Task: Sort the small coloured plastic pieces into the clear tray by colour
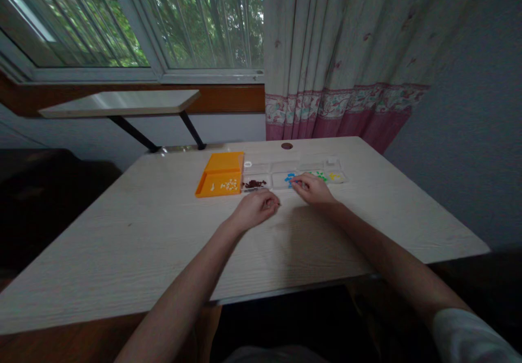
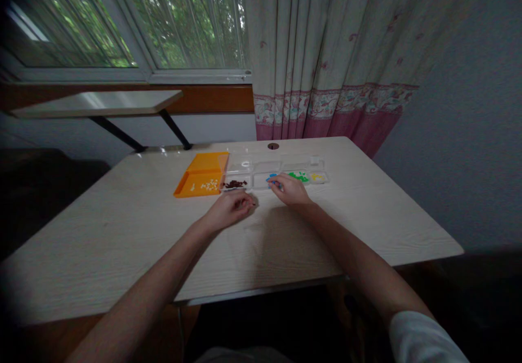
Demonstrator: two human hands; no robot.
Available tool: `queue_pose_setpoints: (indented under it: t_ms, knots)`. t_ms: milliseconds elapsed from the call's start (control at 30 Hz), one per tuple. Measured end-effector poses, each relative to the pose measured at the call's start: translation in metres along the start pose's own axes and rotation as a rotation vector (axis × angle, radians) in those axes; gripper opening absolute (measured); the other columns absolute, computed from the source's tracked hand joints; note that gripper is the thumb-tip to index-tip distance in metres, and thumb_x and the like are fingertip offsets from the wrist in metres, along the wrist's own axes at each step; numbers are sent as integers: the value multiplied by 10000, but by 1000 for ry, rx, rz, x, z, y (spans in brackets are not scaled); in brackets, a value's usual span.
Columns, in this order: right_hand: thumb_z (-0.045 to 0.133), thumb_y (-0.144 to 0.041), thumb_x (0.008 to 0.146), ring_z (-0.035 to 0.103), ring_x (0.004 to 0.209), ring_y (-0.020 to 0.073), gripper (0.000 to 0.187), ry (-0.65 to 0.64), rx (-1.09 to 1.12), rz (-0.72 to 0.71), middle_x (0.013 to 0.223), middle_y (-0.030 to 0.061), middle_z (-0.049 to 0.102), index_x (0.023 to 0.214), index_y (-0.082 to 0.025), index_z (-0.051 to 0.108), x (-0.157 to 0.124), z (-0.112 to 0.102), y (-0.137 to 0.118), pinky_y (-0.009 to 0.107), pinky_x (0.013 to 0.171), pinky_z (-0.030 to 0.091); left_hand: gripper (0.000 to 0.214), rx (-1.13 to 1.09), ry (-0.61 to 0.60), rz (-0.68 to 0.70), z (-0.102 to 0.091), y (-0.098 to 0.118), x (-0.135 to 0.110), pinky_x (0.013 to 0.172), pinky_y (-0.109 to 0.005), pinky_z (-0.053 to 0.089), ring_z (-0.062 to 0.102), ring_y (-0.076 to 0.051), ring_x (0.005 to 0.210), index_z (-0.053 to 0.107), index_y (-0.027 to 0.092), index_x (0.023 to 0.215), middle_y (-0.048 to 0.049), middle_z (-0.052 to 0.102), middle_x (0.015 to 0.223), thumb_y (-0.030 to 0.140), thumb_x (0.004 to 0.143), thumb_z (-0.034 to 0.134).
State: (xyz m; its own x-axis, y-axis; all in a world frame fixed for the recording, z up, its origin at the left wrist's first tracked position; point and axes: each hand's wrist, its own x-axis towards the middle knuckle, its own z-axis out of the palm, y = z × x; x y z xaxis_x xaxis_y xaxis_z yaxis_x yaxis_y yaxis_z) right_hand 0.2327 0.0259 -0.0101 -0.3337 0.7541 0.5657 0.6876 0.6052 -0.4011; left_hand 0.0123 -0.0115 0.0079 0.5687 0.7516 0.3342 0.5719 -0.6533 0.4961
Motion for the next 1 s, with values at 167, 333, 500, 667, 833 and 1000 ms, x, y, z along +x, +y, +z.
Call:
queue_pose_setpoints:
  t_ms: [167, 333, 500, 667, 833, 1000]
  knots:
    - [554, -263, 805, 574, 657, 106, 133, -122, 60, -204, 748, 22, 637, 859, -196, 655, -10, 11, -23, 200, 621, 416, 140, 21, 78, 8, 0, -2, 0, 601, -210, 383, 508, -111, 665, 613, 158, 832, -24, 566, 737, 209, 797, 487]
    - [543, -246, 804, 576, 642, 104, 130, -112, 56, -276, 736, 22, 642, 861, -191, 647, -12, 14, -29, 193, 599, 413, 123, 50, 94, 22, 2, -4, 0, 596, -206, 378, 513, -113, 674, 611, 166, 830, -18, 561, 729, 216, 795, 504]
    - [540, -227, 800, 572, 636, 96, 123, -56, 59, -302, 730, 17, 638, 861, -186, 639, -11, 14, -25, 188, 596, 413, 143, 17, 128, 23, 0, -2, 0, 589, -207, 381, 506, -108, 651, 626, 165, 843, -22, 566, 725, 254, 811, 517]
    - [521, -245, 821, 566, 614, 90, 138, 18, 68, -308, 715, 21, 641, 849, -180, 640, -9, 10, -28, 188, 591, 424, 141, -6, 201, 33, -2, 0, 1, 575, -202, 377, 492, -101, 630, 639, 163, 850, -23, 559, 712, 255, 809, 541]
    - [520, -248, 829, 560, 593, 86, 145, 41, 66, -318, 704, 20, 642, 843, -177, 645, -9, 9, -29, 188, 574, 425, 130, -15, 256, 55, 1, -1, 1, 551, -197, 372, 482, -94, 600, 646, 164, 824, -14, 546, 670, 246, 807, 546]
    - [530, -267, 828, 572, 617, 95, 147, 38, 49, -274, 709, 19, 646, 839, -187, 654, -8, 12, -26, 195, 604, 434, 116, -9, 345, 88, 1, 1, 0, 536, -195, 384, 488, -90, 587, 638, 156, 825, -25, 577, 694, 226, 804, 548]
